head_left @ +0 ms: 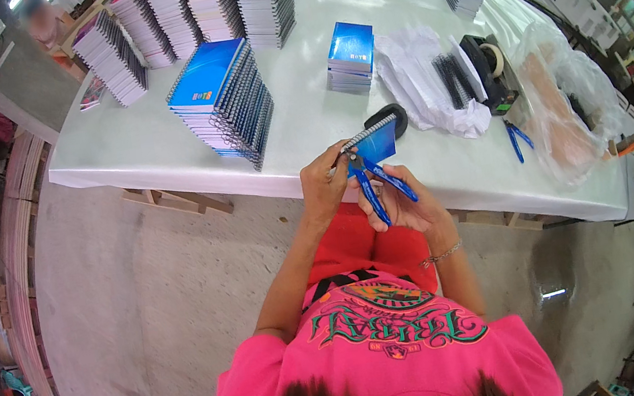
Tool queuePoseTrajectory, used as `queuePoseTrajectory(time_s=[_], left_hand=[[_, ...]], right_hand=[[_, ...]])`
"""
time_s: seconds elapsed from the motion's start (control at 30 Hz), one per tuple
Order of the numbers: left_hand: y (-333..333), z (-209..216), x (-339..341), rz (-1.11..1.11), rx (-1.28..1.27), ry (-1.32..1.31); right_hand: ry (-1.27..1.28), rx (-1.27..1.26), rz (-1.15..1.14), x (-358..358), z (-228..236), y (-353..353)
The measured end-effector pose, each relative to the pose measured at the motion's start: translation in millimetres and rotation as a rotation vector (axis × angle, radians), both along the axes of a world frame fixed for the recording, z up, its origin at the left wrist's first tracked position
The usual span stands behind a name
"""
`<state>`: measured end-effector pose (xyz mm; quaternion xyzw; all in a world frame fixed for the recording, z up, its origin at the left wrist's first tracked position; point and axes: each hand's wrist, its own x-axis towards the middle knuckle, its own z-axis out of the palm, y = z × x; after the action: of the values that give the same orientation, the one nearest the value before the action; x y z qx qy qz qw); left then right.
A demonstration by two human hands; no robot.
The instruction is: The person binds notebooks by manually threading a spiral wire through the pre-punched holes in the notebook covers and pages, using pliers to trim and secure the ends.
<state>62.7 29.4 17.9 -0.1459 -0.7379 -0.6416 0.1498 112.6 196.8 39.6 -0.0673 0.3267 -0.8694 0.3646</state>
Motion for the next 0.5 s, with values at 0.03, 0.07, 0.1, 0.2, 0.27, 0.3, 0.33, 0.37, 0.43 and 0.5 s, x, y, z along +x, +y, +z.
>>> queuePoseTrajectory(time_s=[0.03,0.07,0.1,0.2,0.27,0.3,0.33,0.37,0.43,0.5], left_hand=[[-1.2,3.7,-1.8,0.001,-0.022,0.000],[-2.8,7.3,-2.6,0.004,-0.044,0.000],[-4.9,11.4,-3.1,0.009,-0.068,-0.004],[-21.3,63.3,1.2,0.099,-0.018,-0.181],[-42.0,97.7,-7.6,0.202,0.051,0.006],[-50.5,121.5,-13.7,0.264,0.095,0.005],[-69.9,136.0,-24.2,0.343,-0.032,0.093],[-87.1,150.5,-37.2,0.319,0.006,0.145],[-122.7,181.0,-60.8,0.263,0.011,0.199],[-158.6,202.1,-89.4,0.181,-0.112,0.222]], right_hand=[[0.027,0.054,0.020,-3.6,2.0,5.8],[0.005,0.266,-0.007,-1.1,5.7,14.2],[0.210,0.526,-0.063,-0.9,13.8,23.4],[0.724,1.239,-0.253,-0.8,25.2,67.6],[0.936,1.651,-0.433,-4.3,1.6,109.5],[1.036,1.866,-0.555,-4.0,-17.0,129.2],[1.063,1.903,-0.626,-4.2,-29.0,141.3],[1.091,1.942,-0.699,-4.4,-39.1,151.9],[1.117,1.972,-0.792,-3.8,-48.0,162.0],[1.099,1.967,-0.837,2.1,-52.9,166.1]])
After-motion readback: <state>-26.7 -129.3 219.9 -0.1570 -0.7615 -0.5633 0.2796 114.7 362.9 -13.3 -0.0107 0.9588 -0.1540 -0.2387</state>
